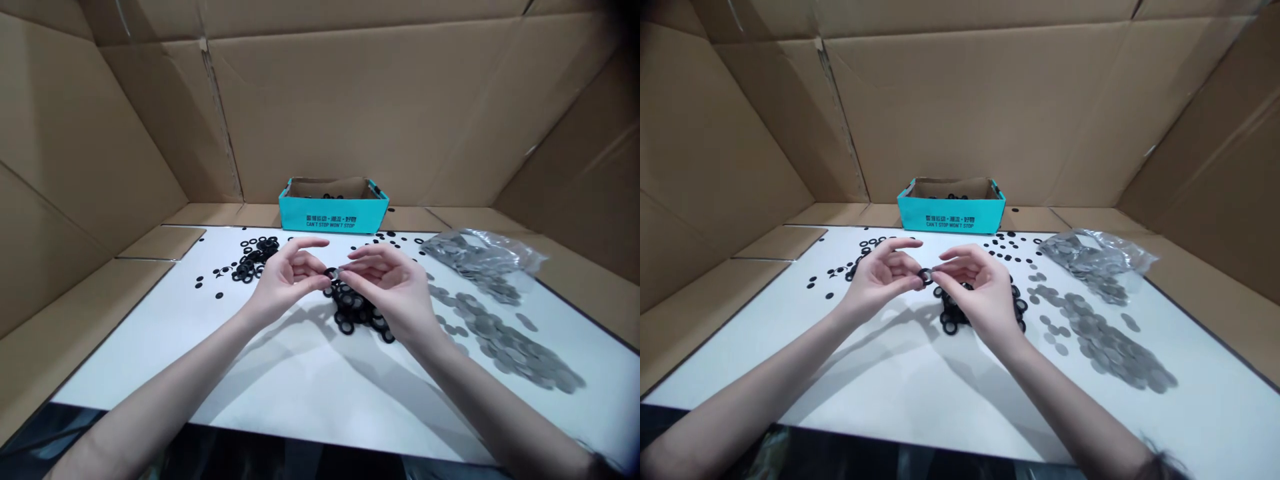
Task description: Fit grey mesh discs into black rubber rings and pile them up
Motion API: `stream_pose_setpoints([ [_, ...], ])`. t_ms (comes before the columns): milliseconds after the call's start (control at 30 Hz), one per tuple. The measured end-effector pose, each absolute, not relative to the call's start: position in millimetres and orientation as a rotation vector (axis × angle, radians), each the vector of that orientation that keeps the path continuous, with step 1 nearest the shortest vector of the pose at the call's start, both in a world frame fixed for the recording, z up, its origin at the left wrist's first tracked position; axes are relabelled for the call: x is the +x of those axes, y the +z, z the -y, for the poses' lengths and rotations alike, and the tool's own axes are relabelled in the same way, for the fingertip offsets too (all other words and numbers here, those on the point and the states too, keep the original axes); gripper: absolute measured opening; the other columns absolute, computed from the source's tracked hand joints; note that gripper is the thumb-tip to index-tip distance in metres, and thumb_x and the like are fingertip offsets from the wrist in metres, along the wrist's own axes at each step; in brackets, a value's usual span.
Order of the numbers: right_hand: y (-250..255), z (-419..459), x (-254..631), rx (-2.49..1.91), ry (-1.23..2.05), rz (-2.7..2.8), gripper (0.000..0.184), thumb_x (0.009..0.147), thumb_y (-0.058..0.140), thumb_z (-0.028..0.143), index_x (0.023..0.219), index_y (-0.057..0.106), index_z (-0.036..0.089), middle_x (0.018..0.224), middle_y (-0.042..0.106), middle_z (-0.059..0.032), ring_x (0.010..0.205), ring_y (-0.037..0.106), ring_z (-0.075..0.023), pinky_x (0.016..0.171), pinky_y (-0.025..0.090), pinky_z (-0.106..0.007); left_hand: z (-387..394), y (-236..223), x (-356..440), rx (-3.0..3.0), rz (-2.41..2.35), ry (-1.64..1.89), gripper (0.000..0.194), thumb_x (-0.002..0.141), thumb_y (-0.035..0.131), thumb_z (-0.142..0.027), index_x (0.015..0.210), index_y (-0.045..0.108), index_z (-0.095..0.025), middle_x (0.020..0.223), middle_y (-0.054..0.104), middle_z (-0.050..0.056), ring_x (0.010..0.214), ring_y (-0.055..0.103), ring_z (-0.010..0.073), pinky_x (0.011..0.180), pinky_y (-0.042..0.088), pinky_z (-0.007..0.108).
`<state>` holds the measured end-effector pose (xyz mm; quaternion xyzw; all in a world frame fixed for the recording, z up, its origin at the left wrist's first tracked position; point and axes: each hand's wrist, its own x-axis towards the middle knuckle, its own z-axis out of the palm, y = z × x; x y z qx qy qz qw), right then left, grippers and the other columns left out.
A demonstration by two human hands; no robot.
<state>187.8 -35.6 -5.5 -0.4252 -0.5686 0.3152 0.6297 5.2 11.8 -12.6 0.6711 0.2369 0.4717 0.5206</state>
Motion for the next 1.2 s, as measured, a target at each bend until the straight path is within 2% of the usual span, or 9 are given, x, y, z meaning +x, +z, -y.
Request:
stream_pose_setpoints([
  [233, -20, 38, 194, -1.016, 0.705, 1.316, 0.023, 0.074, 0.085, 0.032, 0.088, 0.069, 0.024, 0.079, 0.077, -0.0023, 0.074, 0.077, -0.0199, 0.068, 0.063, -0.032, -4, -16, 10, 1.702, -0.567, 1.123, 0.039, 0.085, 0.078, -0.017, 0.121, 0.063, -0.022, 0.088, 0.071, 0.001, 0.084, 0.071, 0.013, 0.084, 0.061, 0.026],
  [433, -24, 48, 193, -1.075, 0.604, 1.405, 0.017, 0.08, 0.08, 0.029, 0.092, 0.068, 0.026, 0.077, 0.075, -0.001, 0.07, 0.075, -0.0197, 0.065, 0.062, -0.033, -2, -16, 10, 1.833, -0.585, 1.078, 0.034, 0.091, 0.072, -0.021, 0.123, 0.063, -0.022, 0.089, 0.072, 0.003, 0.089, 0.072, 0.0153, 0.085, 0.06, 0.027],
  [600, -29, 51, 190, -1.097, 0.6, 1.438, 0.018, 0.079, 0.079, 0.026, 0.092, 0.066, 0.026, 0.076, 0.074, 0.0008, 0.067, 0.074, -0.019, 0.062, 0.06, -0.032, -6, -17, 9, 2.007, -0.541, 1.016, 0.023, 0.094, 0.063, -0.015, 0.116, 0.066, -0.022, 0.102, 0.072, 0.005, 0.09, 0.071, 0.0142, 0.087, 0.061, 0.028],
  [800, -31, 49, 190, -1.125, 0.665, 1.426, 0.025, 0.076, 0.079, 0.025, 0.096, 0.064, 0.026, 0.079, 0.074, 0.0005, 0.074, 0.075, -0.0196, 0.062, 0.057, -0.03, -5, -17, 10, 1.987, -0.575, 1.053, 0.028, 0.095, 0.064, -0.017, 0.122, 0.062, -0.022, 0.095, 0.071, 0.002, 0.088, 0.071, 0.013, 0.085, 0.06, 0.026],
  [900, -32, 50, 190, -1.124, 0.672, 1.436, 0.022, 0.079, 0.076, 0.025, 0.097, 0.063, 0.026, 0.079, 0.073, 0.0006, 0.073, 0.073, -0.0187, 0.063, 0.056, -0.031, -3, -17, 11, 1.984, -0.589, 1.063, 0.025, 0.094, 0.065, -0.018, 0.119, 0.062, -0.022, 0.094, 0.07, 0.002, 0.086, 0.07, 0.013, 0.083, 0.059, 0.026],
  [1200, -26, 51, 191, -1.064, 0.73, 1.453, 0.024, 0.078, 0.073, 0.021, 0.093, 0.056, 0.026, 0.063, 0.062, 0.0073, 0.059, 0.061, -0.0132, 0.06, 0.048, -0.027, -2, -13, 10, 2.036, -0.551, 1.04, 0.021, 0.094, 0.063, -0.015, 0.111, 0.055, -0.023, 0.087, 0.064, -0.001, 0.079, 0.065, 0.0106, 0.078, 0.056, 0.024],
])
